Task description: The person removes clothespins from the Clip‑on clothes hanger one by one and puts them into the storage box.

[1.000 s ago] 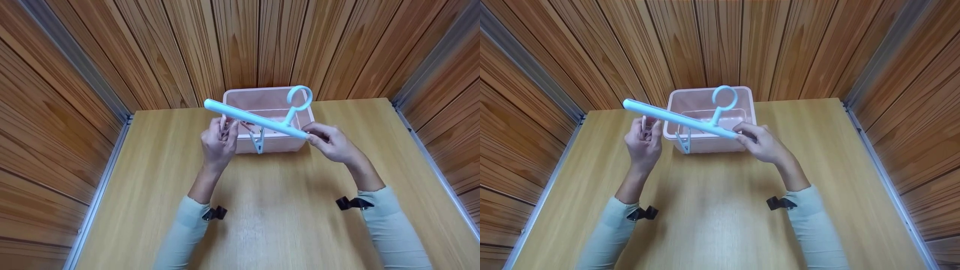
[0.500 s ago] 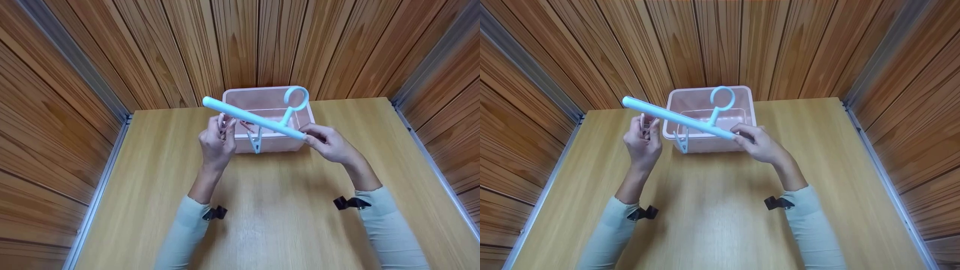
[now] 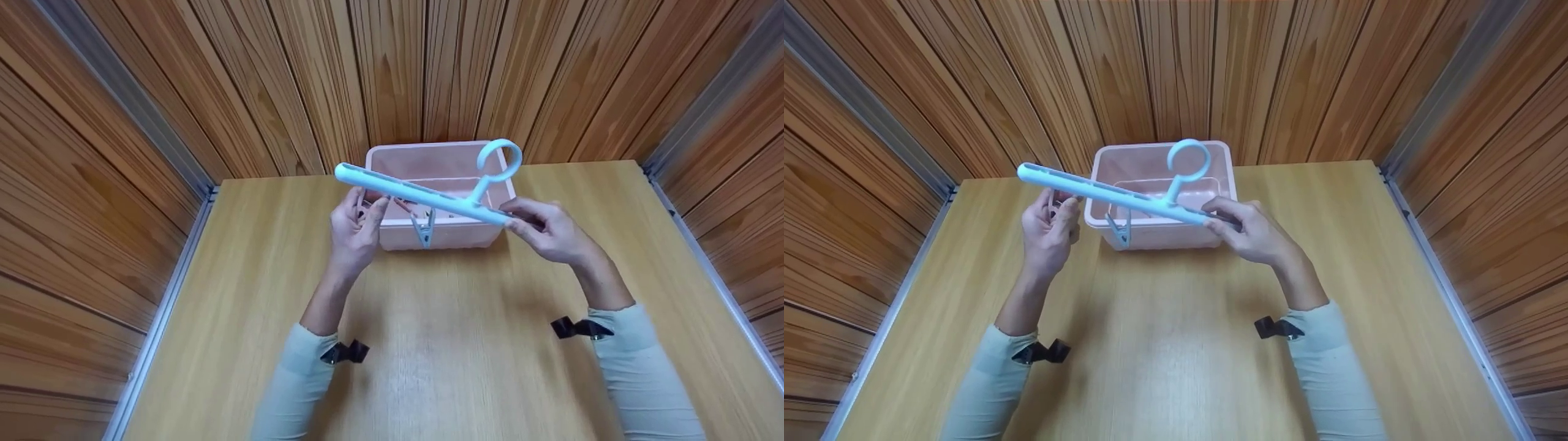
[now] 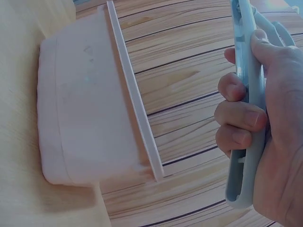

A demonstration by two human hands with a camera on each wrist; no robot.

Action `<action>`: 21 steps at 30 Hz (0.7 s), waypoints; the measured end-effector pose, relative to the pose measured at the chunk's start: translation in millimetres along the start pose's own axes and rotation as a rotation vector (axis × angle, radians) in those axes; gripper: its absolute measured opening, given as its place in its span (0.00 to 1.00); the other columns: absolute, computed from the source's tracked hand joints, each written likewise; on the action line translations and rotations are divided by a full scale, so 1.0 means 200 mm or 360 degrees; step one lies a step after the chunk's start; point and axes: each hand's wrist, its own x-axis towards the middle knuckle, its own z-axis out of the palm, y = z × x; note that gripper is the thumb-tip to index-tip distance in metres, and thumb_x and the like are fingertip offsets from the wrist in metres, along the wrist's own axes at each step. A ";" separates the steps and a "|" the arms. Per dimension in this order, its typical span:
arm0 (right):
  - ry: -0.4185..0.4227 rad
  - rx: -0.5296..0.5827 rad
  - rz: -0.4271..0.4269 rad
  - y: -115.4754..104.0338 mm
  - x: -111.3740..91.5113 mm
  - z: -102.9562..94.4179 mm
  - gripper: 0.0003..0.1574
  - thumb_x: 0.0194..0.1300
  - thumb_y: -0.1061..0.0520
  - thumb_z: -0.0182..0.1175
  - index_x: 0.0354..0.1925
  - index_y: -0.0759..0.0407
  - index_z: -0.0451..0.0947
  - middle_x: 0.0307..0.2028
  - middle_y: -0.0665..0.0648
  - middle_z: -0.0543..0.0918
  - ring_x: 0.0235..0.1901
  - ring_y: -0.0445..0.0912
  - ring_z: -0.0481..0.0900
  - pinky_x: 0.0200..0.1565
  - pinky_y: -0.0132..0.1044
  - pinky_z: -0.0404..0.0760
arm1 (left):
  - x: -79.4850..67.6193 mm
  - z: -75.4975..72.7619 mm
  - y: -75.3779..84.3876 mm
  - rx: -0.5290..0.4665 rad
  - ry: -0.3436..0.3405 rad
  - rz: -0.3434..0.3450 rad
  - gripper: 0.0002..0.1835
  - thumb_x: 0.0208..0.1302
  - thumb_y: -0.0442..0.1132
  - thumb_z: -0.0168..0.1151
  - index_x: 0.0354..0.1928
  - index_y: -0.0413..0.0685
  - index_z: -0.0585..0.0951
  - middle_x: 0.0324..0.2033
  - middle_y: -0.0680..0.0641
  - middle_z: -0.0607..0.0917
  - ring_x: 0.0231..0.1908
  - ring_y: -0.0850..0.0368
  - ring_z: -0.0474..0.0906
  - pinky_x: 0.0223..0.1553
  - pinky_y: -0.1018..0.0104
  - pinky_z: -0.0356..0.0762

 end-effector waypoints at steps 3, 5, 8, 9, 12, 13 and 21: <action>-0.0034 -0.0006 -0.0020 -0.01 0.00 -0.02 0.18 0.71 0.79 0.59 0.54 0.71 0.85 0.27 0.53 0.78 0.26 0.33 0.67 0.25 0.31 0.67 | 0.02 -0.03 0.01 -0.0105 -0.0098 -0.0085 0.11 0.82 0.23 0.57 0.59 0.21 0.78 0.33 0.53 0.80 0.21 0.69 0.64 0.26 0.75 0.62; -0.0073 0.0000 -0.0038 -0.01 0.00 -0.04 0.19 0.71 0.80 0.59 0.54 0.70 0.85 0.26 0.53 0.77 0.25 0.33 0.66 0.25 0.31 0.67 | 0.03 -0.05 0.01 -0.0134 -0.0173 -0.0102 0.12 0.81 0.22 0.57 0.60 0.21 0.79 0.31 0.57 0.78 0.21 0.69 0.63 0.26 0.75 0.61; -0.0132 0.0010 -0.0066 -0.02 0.01 -0.07 0.20 0.70 0.80 0.58 0.53 0.68 0.86 0.25 0.53 0.74 0.24 0.34 0.65 0.24 0.32 0.65 | 0.04 -0.09 0.01 -0.0150 -0.0309 -0.0094 0.12 0.83 0.26 0.58 0.60 0.23 0.78 0.29 0.60 0.74 0.22 0.69 0.62 0.28 0.74 0.62; -0.0150 0.0011 -0.0077 -0.02 0.00 -0.08 0.20 0.70 0.81 0.58 0.53 0.68 0.86 0.24 0.53 0.74 0.23 0.35 0.65 0.23 0.33 0.64 | 0.04 -0.10 0.00 -0.0161 -0.0357 -0.0090 0.14 0.85 0.31 0.60 0.59 0.23 0.79 0.27 0.60 0.72 0.22 0.69 0.61 0.28 0.74 0.62; -0.0189 0.0011 -0.0077 -0.03 0.00 -0.10 0.21 0.69 0.81 0.58 0.52 0.66 0.87 0.24 0.53 0.74 0.23 0.35 0.65 0.23 0.33 0.64 | 0.04 -0.13 0.00 -0.0184 -0.0478 -0.0076 0.29 0.84 0.51 0.65 0.57 0.24 0.80 0.23 0.62 0.68 0.21 0.69 0.61 0.27 0.73 0.60; -0.0197 0.0011 -0.0071 -0.03 -0.01 -0.11 0.22 0.69 0.81 0.57 0.52 0.66 0.87 0.24 0.53 0.75 0.23 0.36 0.65 0.23 0.33 0.64 | 0.04 -0.13 0.00 -0.0188 -0.0505 -0.0072 0.34 0.82 0.57 0.66 0.57 0.24 0.80 0.21 0.63 0.67 0.21 0.69 0.60 0.26 0.73 0.60; -0.0237 0.0095 0.0105 -0.03 -0.05 -0.07 0.19 0.74 0.78 0.56 0.53 0.67 0.88 0.24 0.55 0.74 0.24 0.38 0.66 0.24 0.32 0.67 | 0.03 -0.09 -0.01 -0.0249 -0.0447 0.0075 0.39 0.83 0.58 0.65 0.59 0.18 0.76 0.24 0.65 0.72 0.20 0.72 0.63 0.25 0.75 0.62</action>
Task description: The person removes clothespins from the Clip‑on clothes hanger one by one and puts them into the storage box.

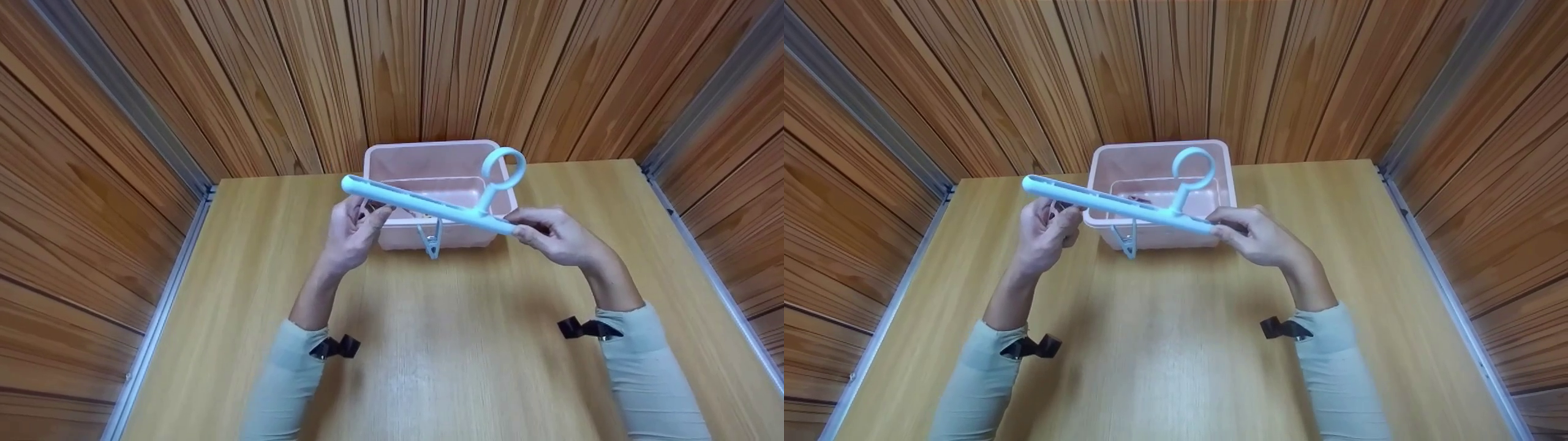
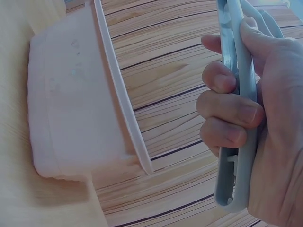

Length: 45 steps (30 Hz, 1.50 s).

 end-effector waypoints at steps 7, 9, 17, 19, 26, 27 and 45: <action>-0.0019 0.0055 0.0107 -0.01 0.02 0.01 0.17 0.78 0.75 0.56 0.53 0.66 0.88 0.25 0.53 0.73 0.24 0.38 0.68 0.25 0.34 0.68 | 0.01 0.06 -0.03 -0.0044 0.0230 0.0061 0.34 0.84 0.52 0.66 0.57 0.17 0.75 0.29 0.62 0.78 0.18 0.74 0.66 0.21 0.78 0.63; -0.0038 0.0066 0.0109 0.00 0.02 0.01 0.17 0.79 0.75 0.55 0.53 0.66 0.88 0.24 0.54 0.72 0.23 0.39 0.67 0.24 0.34 0.67 | 0.01 0.06 -0.04 -0.0057 0.0256 0.0052 0.34 0.85 0.51 0.65 0.58 0.17 0.75 0.30 0.62 0.80 0.18 0.74 0.66 0.21 0.79 0.63; 0.0198 -0.0194 -0.0087 -0.02 0.01 -0.02 0.17 0.71 0.78 0.62 0.52 0.66 0.88 0.24 0.48 0.75 0.23 0.33 0.65 0.24 0.31 0.65 | 0.01 0.08 -0.05 0.0379 0.0204 0.0030 0.13 0.80 0.24 0.61 0.61 0.25 0.75 0.29 0.51 0.75 0.22 0.71 0.62 0.27 0.76 0.61; 0.0258 -0.0261 -0.0186 -0.03 0.01 -0.03 0.19 0.67 0.79 0.64 0.52 0.67 0.87 0.24 0.51 0.76 0.22 0.34 0.65 0.24 0.30 0.65 | 0.01 0.07 -0.04 0.0520 0.0173 0.0124 0.14 0.79 0.24 0.62 0.60 0.27 0.74 0.27 0.48 0.73 0.24 0.69 0.62 0.29 0.75 0.62; 0.0311 -0.0302 -0.0291 -0.05 0.03 -0.05 0.19 0.66 0.77 0.68 0.54 0.67 0.87 0.25 0.54 0.77 0.21 0.37 0.66 0.26 0.26 0.67 | 0.01 0.05 -0.03 0.0716 0.0125 0.0335 0.18 0.76 0.23 0.64 0.61 0.29 0.70 0.28 0.38 0.78 0.24 0.65 0.67 0.29 0.74 0.66; 0.0312 -0.0302 -0.0293 -0.05 0.03 -0.05 0.19 0.67 0.77 0.68 0.54 0.67 0.87 0.25 0.54 0.77 0.21 0.37 0.66 0.26 0.26 0.67 | 0.01 0.06 -0.03 0.0720 0.0128 0.0347 0.18 0.76 0.22 0.64 0.60 0.29 0.70 0.29 0.38 0.79 0.24 0.65 0.67 0.29 0.74 0.67; 0.0240 -0.0417 -0.0364 -0.04 0.06 -0.04 0.19 0.64 0.76 0.68 0.51 0.65 0.89 0.23 0.52 0.77 0.22 0.31 0.63 0.23 0.23 0.61 | 0.00 0.04 -0.07 0.0825 0.0220 0.0537 0.15 0.72 0.17 0.65 0.55 0.22 0.73 0.30 0.37 0.84 0.18 0.51 0.74 0.24 0.74 0.70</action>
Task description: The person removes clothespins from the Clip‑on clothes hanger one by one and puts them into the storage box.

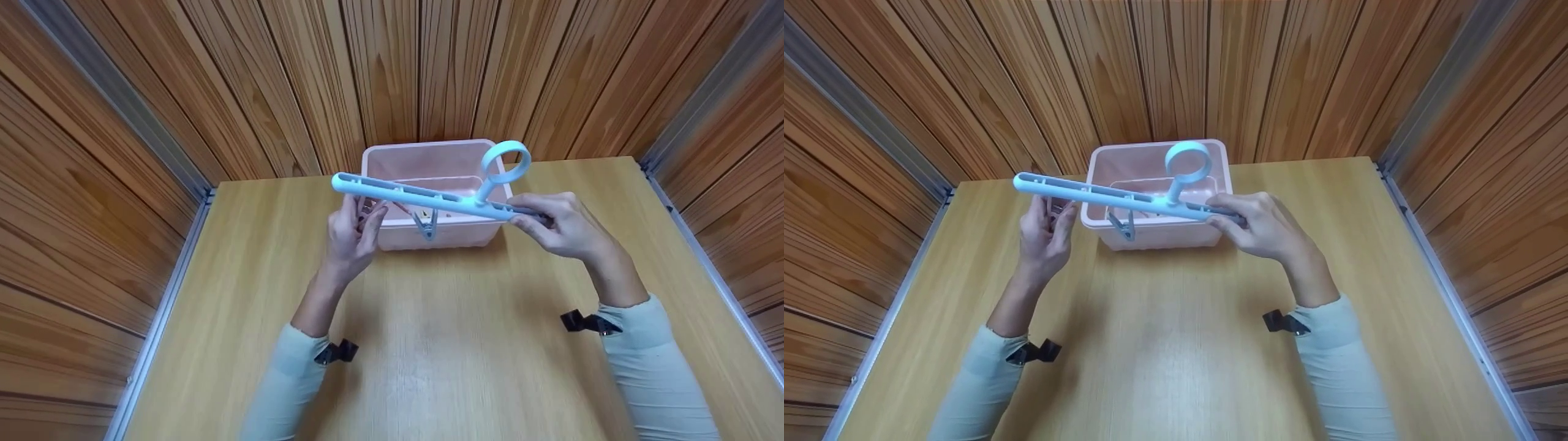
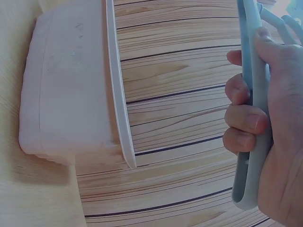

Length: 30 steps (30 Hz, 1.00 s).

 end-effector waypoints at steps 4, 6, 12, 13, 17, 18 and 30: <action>-0.0035 -0.0048 0.0015 0.00 0.01 -0.02 0.18 0.64 0.76 0.68 0.51 0.65 0.89 0.24 0.51 0.77 0.24 0.29 0.63 0.23 0.24 0.62 | 0.01 -0.03 0.00 0.0037 -0.0080 -0.0014 0.14 0.74 0.19 0.65 0.56 0.25 0.73 0.29 0.39 0.83 0.19 0.51 0.75 0.24 0.72 0.71; -0.0050 -0.0059 0.0029 -0.01 0.00 -0.03 0.19 0.63 0.76 0.68 0.51 0.66 0.89 0.24 0.51 0.77 0.24 0.29 0.64 0.23 0.24 0.63 | 0.01 -0.04 0.01 0.0050 -0.0124 -0.0022 0.13 0.75 0.20 0.64 0.56 0.26 0.74 0.28 0.40 0.82 0.20 0.53 0.74 0.25 0.71 0.71; -0.0055 -0.0042 0.0065 -0.01 -0.02 -0.02 0.19 0.64 0.76 0.67 0.51 0.65 0.89 0.24 0.50 0.78 0.23 0.29 0.64 0.23 0.24 0.64 | -0.01 -0.04 0.02 0.0021 -0.0160 -0.0105 0.12 0.76 0.20 0.63 0.56 0.27 0.75 0.28 0.40 0.80 0.23 0.62 0.68 0.27 0.74 0.66; -0.0056 -0.0026 0.0064 0.00 -0.02 -0.02 0.19 0.64 0.76 0.66 0.51 0.65 0.89 0.24 0.51 0.78 0.23 0.30 0.64 0.22 0.25 0.64 | 0.00 -0.04 0.02 -0.0005 -0.0153 -0.0127 0.12 0.77 0.20 0.62 0.57 0.26 0.74 0.29 0.38 0.81 0.24 0.63 0.68 0.27 0.74 0.66; -0.0055 0.0059 0.0044 0.02 -0.02 0.00 0.20 0.64 0.77 0.64 0.53 0.67 0.88 0.24 0.52 0.77 0.22 0.31 0.65 0.22 0.27 0.65 | 0.01 -0.04 0.04 -0.0065 -0.0171 -0.0189 0.14 0.80 0.23 0.61 0.60 0.24 0.73 0.36 0.35 0.86 0.24 0.63 0.71 0.28 0.76 0.70; -0.0056 0.0080 0.0038 0.02 -0.03 0.00 0.21 0.64 0.78 0.64 0.52 0.67 0.88 0.23 0.51 0.77 0.22 0.31 0.65 0.21 0.28 0.65 | 0.02 -0.05 0.04 -0.0061 -0.0193 -0.0196 0.14 0.81 0.24 0.61 0.61 0.24 0.73 0.35 0.35 0.85 0.24 0.63 0.71 0.28 0.76 0.70; 0.0122 -0.0193 -0.0097 0.00 -0.01 0.01 0.22 0.87 0.47 0.62 0.51 0.65 0.89 0.25 0.54 0.81 0.21 0.33 0.64 0.22 0.25 0.63 | 0.01 -0.04 0.01 0.0073 -0.0037 0.0143 0.13 0.78 0.23 0.65 0.55 0.26 0.72 0.29 0.39 0.82 0.21 0.51 0.77 0.25 0.65 0.78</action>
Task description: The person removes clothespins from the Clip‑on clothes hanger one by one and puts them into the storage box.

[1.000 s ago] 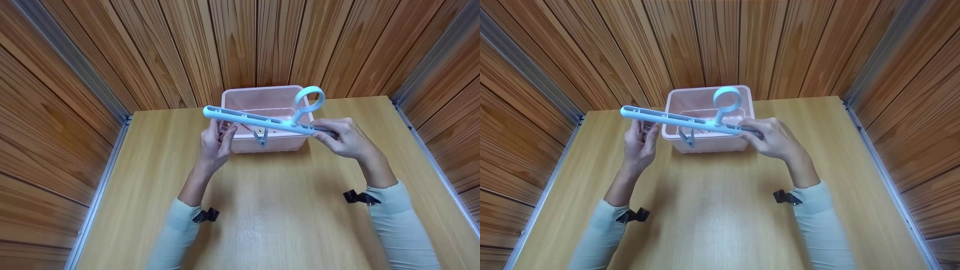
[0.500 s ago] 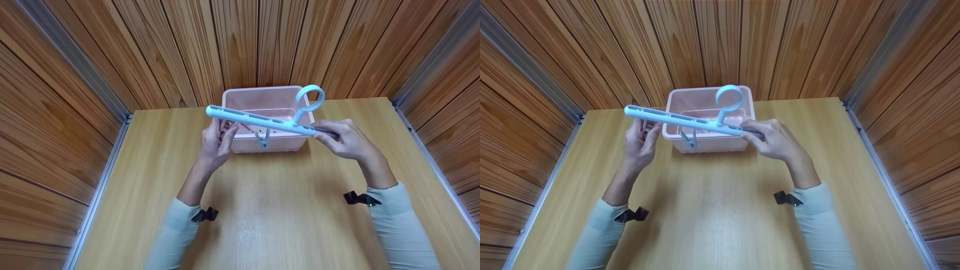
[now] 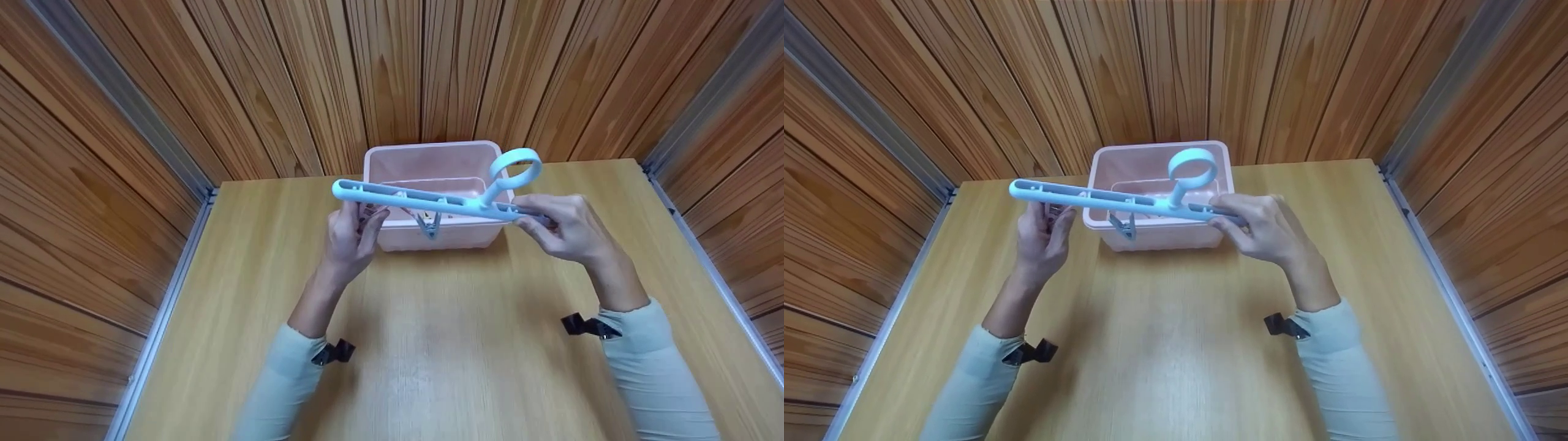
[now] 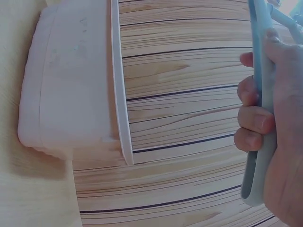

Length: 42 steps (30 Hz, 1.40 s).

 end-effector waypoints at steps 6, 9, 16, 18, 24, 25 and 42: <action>0.0012 0.0073 0.0010 0.01 -0.01 0.04 0.12 0.80 0.59 0.66 0.51 0.67 0.88 0.24 0.55 0.80 0.20 0.37 0.66 0.23 0.26 0.65 | 0.00 0.07 0.05 -0.0123 0.0136 -0.0117 0.12 0.84 0.29 0.60 0.57 0.24 0.72 0.33 0.36 0.85 0.22 0.50 0.77 0.28 0.69 0.79; 0.0054 0.0171 -0.0005 0.00 0.00 0.08 0.11 0.79 0.61 0.66 0.52 0.68 0.87 0.23 0.55 0.77 0.20 0.40 0.66 0.23 0.28 0.66 | 0.00 0.11 0.06 -0.0147 0.0223 -0.0183 0.12 0.85 0.28 0.58 0.58 0.24 0.71 0.36 0.35 0.86 0.22 0.50 0.74 0.28 0.73 0.75; 0.0065 0.0198 0.0022 -0.01 0.04 0.14 0.10 0.82 0.59 0.65 0.49 0.67 0.85 0.22 0.55 0.74 0.23 0.33 0.64 0.23 0.28 0.63 | 0.01 0.18 0.08 0.0134 0.0546 -0.0260 0.13 0.74 0.18 0.65 0.55 0.23 0.74 0.35 0.35 0.86 0.24 0.49 0.77 0.28 0.74 0.73; 0.0048 0.0192 0.0055 -0.02 0.04 0.16 0.06 0.76 0.67 0.66 0.49 0.67 0.85 0.22 0.55 0.74 0.24 0.32 0.64 0.23 0.27 0.62 | 0.02 0.20 0.08 0.0177 0.0620 -0.0326 0.14 0.73 0.18 0.65 0.55 0.23 0.75 0.37 0.34 0.87 0.25 0.48 0.78 0.28 0.75 0.73; 0.0026 0.0171 0.0145 -0.03 0.04 0.21 0.18 0.67 0.77 0.65 0.54 0.69 0.86 0.23 0.55 0.76 0.24 0.31 0.65 0.24 0.24 0.64 | 0.04 0.25 0.10 0.0142 0.0711 -0.0578 0.11 0.80 0.25 0.62 0.57 0.25 0.76 0.42 0.33 0.87 0.29 0.51 0.81 0.31 0.76 0.73; 0.0023 0.0167 0.0157 -0.03 0.04 0.22 0.18 0.67 0.77 0.65 0.54 0.69 0.86 0.24 0.55 0.76 0.25 0.32 0.65 0.25 0.24 0.64 | 0.05 0.25 0.10 0.0116 0.0705 -0.0627 0.11 0.81 0.26 0.62 0.58 0.25 0.76 0.42 0.33 0.87 0.30 0.52 0.81 0.32 0.76 0.74; -0.0183 0.0278 0.0268 -0.01 0.02 0.09 0.16 0.71 0.76 0.62 0.54 0.68 0.85 0.24 0.53 0.74 0.24 0.30 0.64 0.23 0.27 0.64 | 0.10 0.04 0.11 -0.0891 0.0194 -0.1107 0.13 0.88 0.32 0.51 0.64 0.30 0.75 0.19 0.61 0.69 0.18 0.68 0.62 0.22 0.74 0.60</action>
